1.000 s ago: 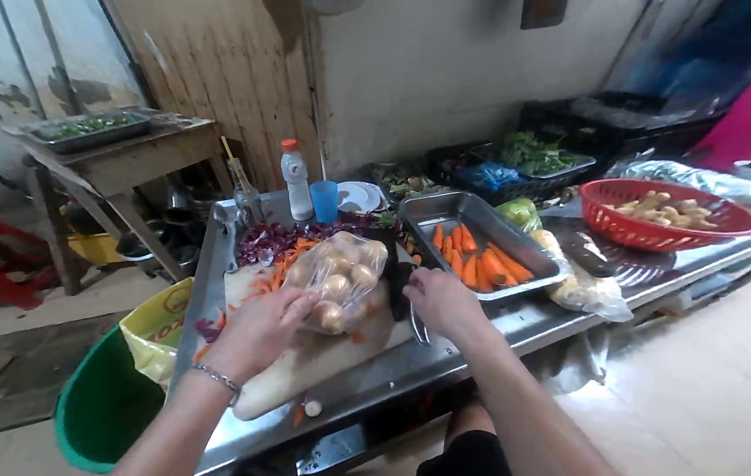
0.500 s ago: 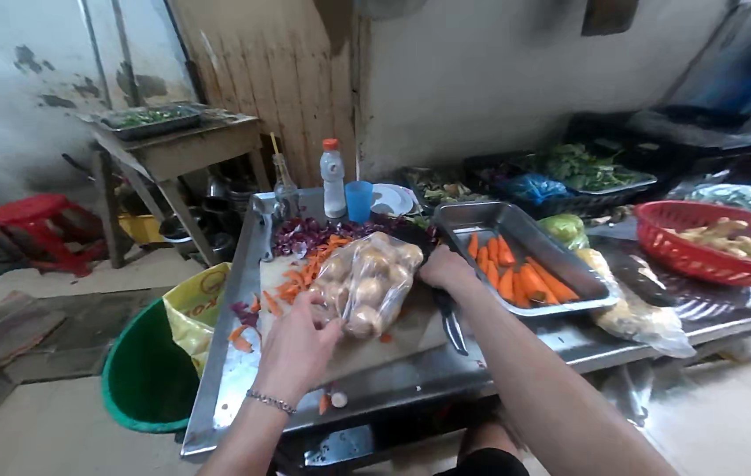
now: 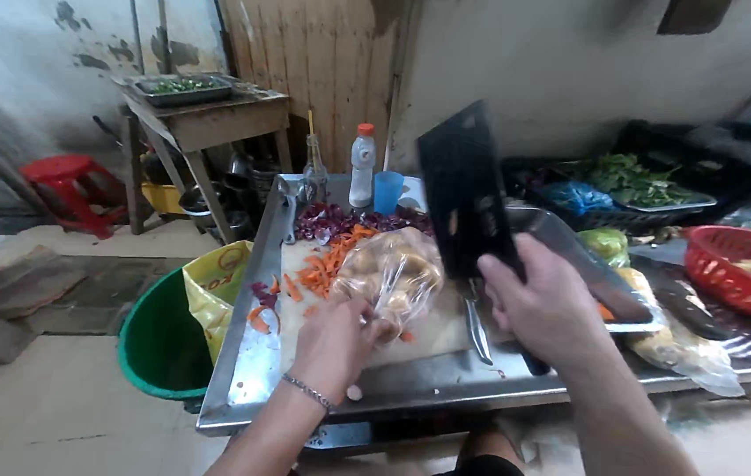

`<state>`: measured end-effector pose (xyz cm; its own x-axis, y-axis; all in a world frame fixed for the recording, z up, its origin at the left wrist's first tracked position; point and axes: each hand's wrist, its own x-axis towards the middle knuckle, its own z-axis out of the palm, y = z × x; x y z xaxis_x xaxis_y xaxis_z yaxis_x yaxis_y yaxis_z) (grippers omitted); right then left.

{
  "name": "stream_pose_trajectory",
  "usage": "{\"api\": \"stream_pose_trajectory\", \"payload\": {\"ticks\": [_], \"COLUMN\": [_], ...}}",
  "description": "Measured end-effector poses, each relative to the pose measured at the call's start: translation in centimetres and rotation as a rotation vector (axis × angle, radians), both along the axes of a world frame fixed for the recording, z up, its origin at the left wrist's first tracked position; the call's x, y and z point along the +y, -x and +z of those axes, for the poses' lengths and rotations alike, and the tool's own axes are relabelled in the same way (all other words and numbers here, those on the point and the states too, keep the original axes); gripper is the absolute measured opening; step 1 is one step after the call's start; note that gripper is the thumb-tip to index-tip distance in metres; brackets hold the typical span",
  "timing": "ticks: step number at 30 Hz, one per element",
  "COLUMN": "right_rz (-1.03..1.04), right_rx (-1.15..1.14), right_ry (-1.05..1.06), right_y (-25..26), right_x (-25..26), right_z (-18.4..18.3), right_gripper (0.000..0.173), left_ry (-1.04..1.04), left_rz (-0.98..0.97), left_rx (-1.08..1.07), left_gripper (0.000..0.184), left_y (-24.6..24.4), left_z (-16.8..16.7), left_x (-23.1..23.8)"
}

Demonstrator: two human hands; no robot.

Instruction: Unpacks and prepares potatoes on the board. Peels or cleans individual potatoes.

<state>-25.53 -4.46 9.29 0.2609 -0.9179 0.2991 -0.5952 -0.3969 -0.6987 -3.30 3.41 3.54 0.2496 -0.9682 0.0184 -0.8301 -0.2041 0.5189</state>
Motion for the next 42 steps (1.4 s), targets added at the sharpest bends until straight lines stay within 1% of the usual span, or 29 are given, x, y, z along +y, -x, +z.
{"api": "stream_pose_trajectory", "payload": {"ticks": [2, 3, 5, 7, 8, 10, 12, 15, 18, 20, 22, 24, 25, 27, 29, 30, 31, 32, 33, 34, 38, 40, 42], "right_rz": [0.108, 0.14, 0.182, 0.211, 0.221, 0.244, 0.263, 0.25, 0.267, 0.269, 0.24, 0.178, 0.127, -0.018, -0.14, -0.17, -0.182, -0.187, -0.185, -0.186, -0.171, -0.158, -0.14], "right_rx": [0.196, 0.28, 0.395, 0.456, 0.489, 0.567, 0.633, 0.718, 0.725, 0.668, 0.549, 0.372, 0.31, 0.256, 0.288, 0.327, 0.375, 0.418, 0.454, 0.484, 0.533, 0.56, 0.594], "right_ry": [0.059, 0.084, 0.1, 0.101, 0.105, 0.104, 0.094, 0.106, 0.018, -0.012, 0.014, 0.084, 0.107, 0.058, -0.07, -0.138, -0.187, -0.217, -0.237, -0.251, -0.278, -0.278, -0.27], "right_y": [0.2, 0.3, 0.2, -0.2, -0.4, -0.3, 0.9, 3.0, 1.9, 0.0, -0.9, -0.5, -0.1, 0.5, 0.3, 0.0, -0.3, -0.6, -1.0, -1.3, -2.1, -2.4, -2.5], "right_x": [2.0, 2.5, 2.7, 2.6, 2.7, 2.9, 3.2, 3.5, 3.2, 2.8, 2.4, 1.9, 1.6, 0.7, -0.3, -0.8, -1.3, -1.8, -2.3, -2.8, -4.7, -5.5, -6.5], "right_z": [0.3, 0.2, -0.1, -0.1, -0.1, -0.1, 0.2, 1.0, 1.5, 1.7, 2.1, 2.4, 2.4, 2.2, 1.6, 1.2, 0.5, -0.5, -1.5, -2.4, -4.9, -5.7, -6.3], "right_gripper": [0.02, 0.02, 0.02, 0.021, 0.021, 0.022, 0.024, 0.028, 0.025, 0.023, 0.023, 0.022, 0.021, 0.02, 0.028, 0.035, 0.042, 0.047, 0.05, 0.052, 0.051, 0.046, 0.043], "left_ry": [0.089, 0.136, 0.185, 0.228, 0.251, 0.296, 0.338, 0.404, 0.464, 0.481, 0.472, 0.47, 0.469, 0.464, 0.431, 0.4, 0.389, 0.413, 0.433, 0.434, 0.389, 0.412, 0.483], "left_rz": [-0.011, 0.001, 0.05, 0.086, 0.091, 0.094, 0.106, 0.05, -0.056, -0.114, -0.126, -0.11, -0.122, -0.169, -0.201, -0.205, -0.211, -0.232, -0.253, -0.263, -0.254, -0.306, -0.396], "left_rx": [0.075, 0.126, 0.289, 0.468, 0.524, 0.602, 0.68, 0.757, 0.766, 0.766, 0.765, 0.693, 0.619, 0.383, 0.143, 0.047, -0.035, -0.107, -0.162, -0.214, -0.34, -0.363, -0.364], "left_gripper": [0.014, 0.013, 0.015, 0.016, 0.016, 0.016, 0.014, 0.013, 0.013, 0.014, 0.014, 0.014, 0.017, 0.036, 0.056, 0.06, 0.057, 0.05, 0.04, 0.035, 0.02, 0.018, 0.017], "left_y": [-0.4, -0.7, -0.9, -0.8, -0.6, -0.4, -0.6, -1.1, -1.1, -1.0, -1.2, -1.7, -2.0, -2.4, -2.1, -1.8, -1.6, -1.7, -1.8, -2.0, -2.8, -3.5, -4.3], "left_z": [0.0, -0.3, -0.8, -1.7, -2.1, -2.5, -2.9, -3.6, -4.4, -4.7, -5.0, -5.8, -6.3, -6.9, -6.6, -6.0, -5.7, -5.6, -5.6, -5.6, -4.8, -4.9, -5.3], "left_x": [-0.1, -0.1, -0.1, -0.2, -0.3, -0.4, -0.5, -0.4, -0.2, -0.1, 0.3, 0.7, 0.9, 1.1, 1.2, 1.3, 1.3, 1.2, 1.1, 1.1, 1.3, 1.3, 1.3]}}
